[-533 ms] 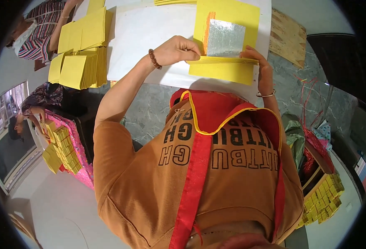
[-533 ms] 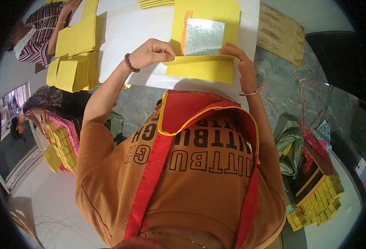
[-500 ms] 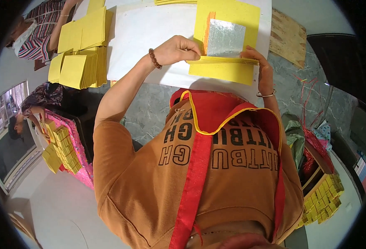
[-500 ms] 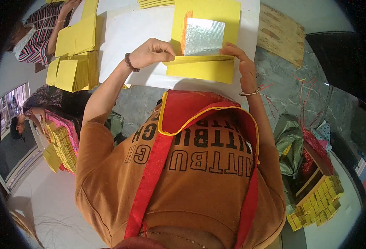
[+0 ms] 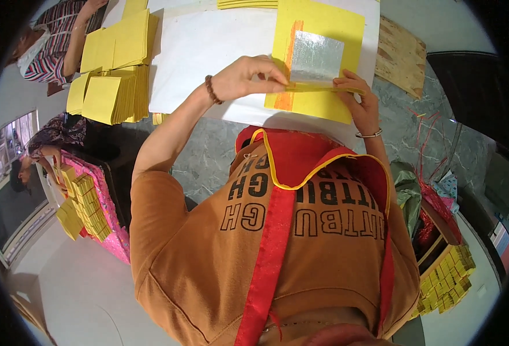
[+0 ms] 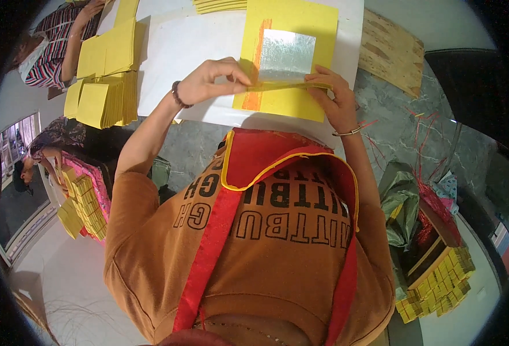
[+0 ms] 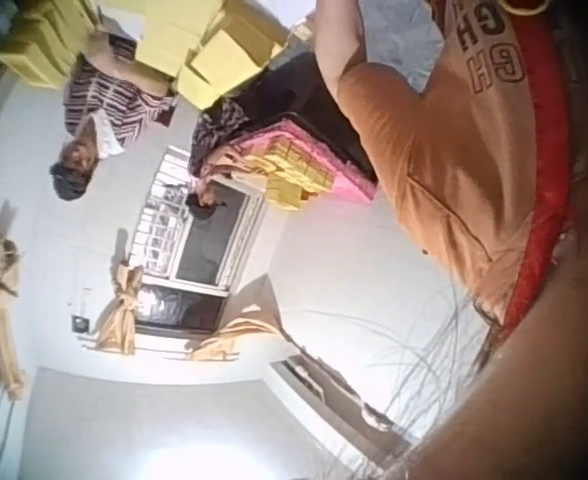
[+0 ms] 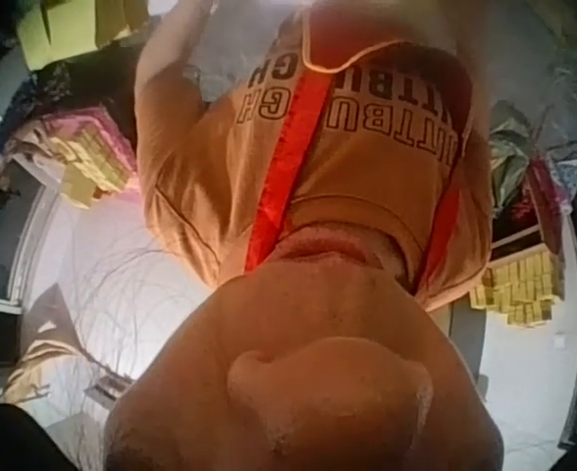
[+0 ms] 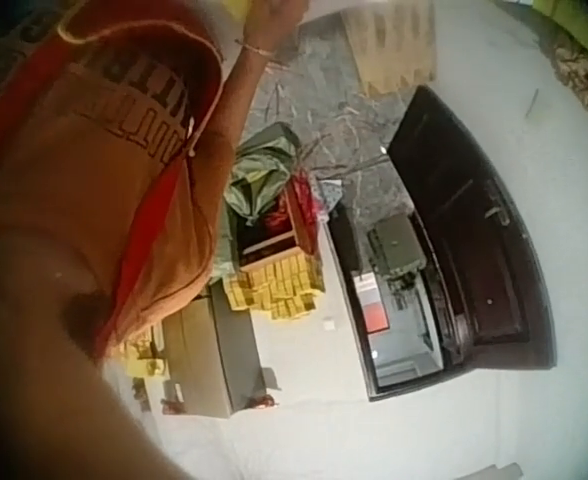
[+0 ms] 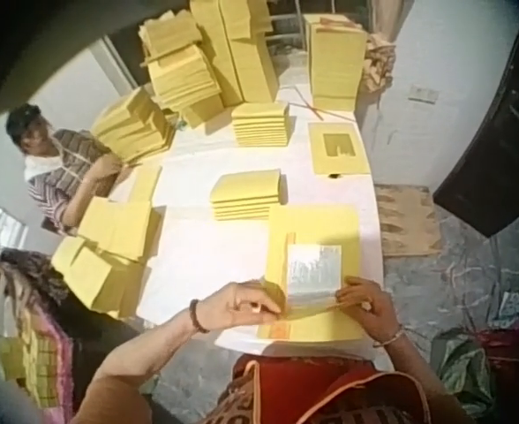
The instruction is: Folding and stacking yellow joss paper at a work table.
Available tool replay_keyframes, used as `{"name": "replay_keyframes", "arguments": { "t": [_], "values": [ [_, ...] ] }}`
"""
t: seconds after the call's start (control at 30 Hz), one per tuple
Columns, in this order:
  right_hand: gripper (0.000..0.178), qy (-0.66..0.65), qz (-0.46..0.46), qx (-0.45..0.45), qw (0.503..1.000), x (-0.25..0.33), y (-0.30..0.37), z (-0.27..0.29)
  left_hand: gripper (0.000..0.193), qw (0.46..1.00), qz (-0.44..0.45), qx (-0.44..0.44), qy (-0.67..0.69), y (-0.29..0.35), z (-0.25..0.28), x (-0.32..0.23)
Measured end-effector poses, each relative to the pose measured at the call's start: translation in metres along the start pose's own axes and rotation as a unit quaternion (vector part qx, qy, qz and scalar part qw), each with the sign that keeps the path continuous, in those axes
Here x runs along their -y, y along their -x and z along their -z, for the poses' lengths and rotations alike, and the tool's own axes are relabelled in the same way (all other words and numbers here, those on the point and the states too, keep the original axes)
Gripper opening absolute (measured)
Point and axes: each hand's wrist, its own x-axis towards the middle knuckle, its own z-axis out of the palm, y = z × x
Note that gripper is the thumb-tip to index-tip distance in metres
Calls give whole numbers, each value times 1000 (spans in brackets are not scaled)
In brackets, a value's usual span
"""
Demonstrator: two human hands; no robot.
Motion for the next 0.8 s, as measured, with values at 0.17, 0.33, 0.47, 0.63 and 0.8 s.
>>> {"name": "replay_keyframes", "arguments": {
  "t": [0.17, 0.33, 0.47, 0.63, 0.8],
  "values": [
    [17, -60, -49, -28, 997, 3, -3, -3, 38, 911, -127, -139, -368, -2, -9, 10],
    [20, -21, 86, -32, 996, 17, -5, 10, 36, 865, -175, -185, -433, 3, -12, -3],
    [20, 90, 103, -30, 990, 37, 4, 10, 28, 856, -259, -175, -412, 15, -21, -5],
    [18, 140, 71, 8, 988, 36, 3, 10, 19, 944, -145, -194, -223, 15, -32, -3],
    [25, -104, -177, -83, 975, 29, -14, -3, 24, 964, 70, -257, -5, -15, -28, 15]
  ]
}}
